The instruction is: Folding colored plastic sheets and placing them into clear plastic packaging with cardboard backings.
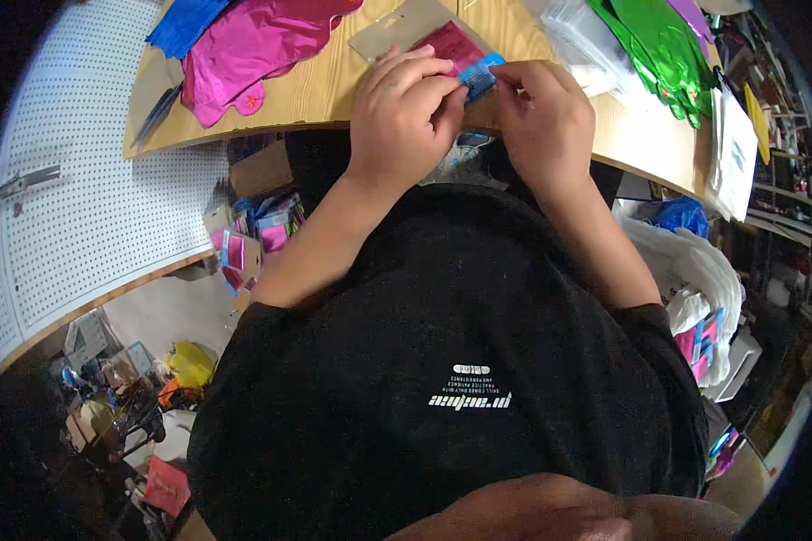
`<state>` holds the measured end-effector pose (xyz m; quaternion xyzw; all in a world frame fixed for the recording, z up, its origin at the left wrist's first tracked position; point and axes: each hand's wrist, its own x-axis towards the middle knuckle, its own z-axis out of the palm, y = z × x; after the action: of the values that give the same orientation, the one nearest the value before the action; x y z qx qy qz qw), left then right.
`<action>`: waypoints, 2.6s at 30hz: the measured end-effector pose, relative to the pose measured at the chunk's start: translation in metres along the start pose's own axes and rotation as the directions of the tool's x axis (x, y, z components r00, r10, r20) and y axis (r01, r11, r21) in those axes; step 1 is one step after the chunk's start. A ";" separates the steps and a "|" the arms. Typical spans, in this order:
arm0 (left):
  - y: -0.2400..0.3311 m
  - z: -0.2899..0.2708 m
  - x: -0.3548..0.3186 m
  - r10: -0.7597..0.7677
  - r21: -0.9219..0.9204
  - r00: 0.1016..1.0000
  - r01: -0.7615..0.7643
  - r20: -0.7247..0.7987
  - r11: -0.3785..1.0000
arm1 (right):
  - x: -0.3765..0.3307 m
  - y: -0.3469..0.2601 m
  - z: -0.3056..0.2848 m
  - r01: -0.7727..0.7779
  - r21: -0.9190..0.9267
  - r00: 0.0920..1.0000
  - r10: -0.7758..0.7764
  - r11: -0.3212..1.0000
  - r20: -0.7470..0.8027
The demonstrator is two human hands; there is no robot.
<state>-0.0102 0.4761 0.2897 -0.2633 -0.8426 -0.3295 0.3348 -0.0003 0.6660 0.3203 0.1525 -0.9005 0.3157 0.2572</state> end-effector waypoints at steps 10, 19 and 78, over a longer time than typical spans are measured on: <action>-0.008 0.006 -0.002 0.031 0.035 0.999 -0.029 -0.041 0.999 | 0.012 -0.001 0.002 0.115 -0.075 0.990 -0.120 0.991 -0.069; -0.007 0.005 -0.004 0.063 0.036 0.997 -0.062 -0.038 0.997 | -0.016 0.006 -0.021 -0.146 -0.054 0.986 0.150 0.988 0.068; 0.095 -0.077 -0.023 -0.081 -0.307 0.967 0.003 -0.241 0.952 | -0.098 -0.032 -0.058 -0.451 0.873 0.875 0.282 0.184 0.393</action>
<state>0.0973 0.4759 0.3514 -0.2498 -0.7381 -0.4930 0.3870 0.1156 0.6906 0.3200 0.0763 -0.5577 0.8259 -0.0332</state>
